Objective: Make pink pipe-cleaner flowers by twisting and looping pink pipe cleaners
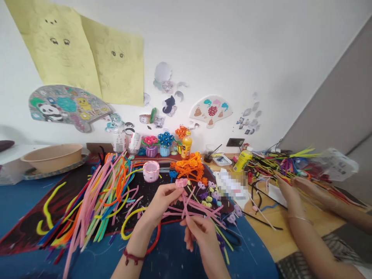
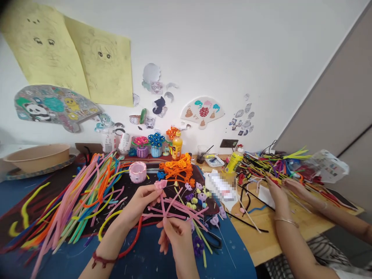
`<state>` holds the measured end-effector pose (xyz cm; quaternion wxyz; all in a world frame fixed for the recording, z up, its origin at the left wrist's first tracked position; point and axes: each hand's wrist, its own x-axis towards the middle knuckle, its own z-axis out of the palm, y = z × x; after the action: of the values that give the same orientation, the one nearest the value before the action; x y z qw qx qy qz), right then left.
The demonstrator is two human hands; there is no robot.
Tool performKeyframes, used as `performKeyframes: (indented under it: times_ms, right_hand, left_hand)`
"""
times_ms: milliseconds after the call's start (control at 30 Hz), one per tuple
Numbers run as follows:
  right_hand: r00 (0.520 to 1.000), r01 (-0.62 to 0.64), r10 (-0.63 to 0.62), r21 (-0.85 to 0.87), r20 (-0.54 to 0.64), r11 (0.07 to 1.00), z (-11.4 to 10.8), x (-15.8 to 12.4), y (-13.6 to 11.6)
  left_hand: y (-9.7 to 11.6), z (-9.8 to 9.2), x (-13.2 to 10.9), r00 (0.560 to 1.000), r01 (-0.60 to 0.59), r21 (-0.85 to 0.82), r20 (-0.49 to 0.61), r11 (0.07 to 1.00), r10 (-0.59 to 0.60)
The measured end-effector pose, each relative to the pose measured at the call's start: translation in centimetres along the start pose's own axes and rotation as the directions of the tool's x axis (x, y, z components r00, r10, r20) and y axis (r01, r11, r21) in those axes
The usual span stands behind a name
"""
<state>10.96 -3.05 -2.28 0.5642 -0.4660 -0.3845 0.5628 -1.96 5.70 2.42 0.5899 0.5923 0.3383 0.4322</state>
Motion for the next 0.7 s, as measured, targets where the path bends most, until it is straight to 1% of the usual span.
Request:
performKeyframes:
  times_ms: [67, 167, 267, 400, 467, 533, 567, 600, 700]
  right_hand:
    - [1.0, -0.011, 0.011, 0.005, -0.013, 1.0, -0.1, 0.0, 0.2]
    - [0.999, 0.016, -0.017, -0.019, -0.037, 1.0, -0.3, -0.1, 0.0]
    - [0.999, 0.043, -0.044, -0.059, -0.026, 0.997, -0.4, -0.3, -0.1]
    - [0.999, 0.049, -0.047, -0.112, 0.017, 0.993, -0.4, -0.8, 0.2]
    - [0.997, 0.072, -0.074, -0.154, -0.01, 0.985, -0.2, -1.1, 0.2]
    - [0.985, 0.125, -0.147, -0.222, -0.087, 0.967, -0.2, -1.2, 0.0]
    - [0.971, 0.158, -0.198, -0.269, -0.131, 0.95, -0.2, -1.3, -0.3]
    - [0.951, 0.19, -0.256, -0.325, -0.174, 0.926, -0.3, -1.2, -0.7]
    - [0.884, 0.26, -0.411, -0.496, -0.223, 0.829, -1.1, -0.7, -2.3]
  left_hand:
    - [0.1, 0.0, -0.1, 1.0, -0.024, -0.008, 0.005, 1.0, 0.024]
    - [0.4, 0.1, -0.4, 0.998, -0.063, -0.033, 0.01, 0.997, 0.063]
    - [0.6, 0.2, -0.6, 0.998, -0.062, -0.072, -0.003, 0.995, 0.062]
    - [0.4, 0.2, -0.5, 0.994, -0.035, -0.118, -0.109, 0.992, 0.022]
    - [0.1, 0.1, -0.3, 0.987, -0.029, -0.128, -0.16, 0.991, 0.009]
    - [0.0, -0.2, 0.0, 0.977, -0.029, -0.14, -0.215, 0.99, -0.001]
    - [0.0, -0.3, 0.1, 0.97, -0.027, -0.145, -0.243, 0.989, -0.009]
    - [0.0, -0.5, 0.2, 0.963, -0.024, -0.148, -0.269, 0.989, -0.017]
    - [0.3, -0.9, 0.3, 0.946, -0.009, -0.15, -0.321, 0.989, -0.04]
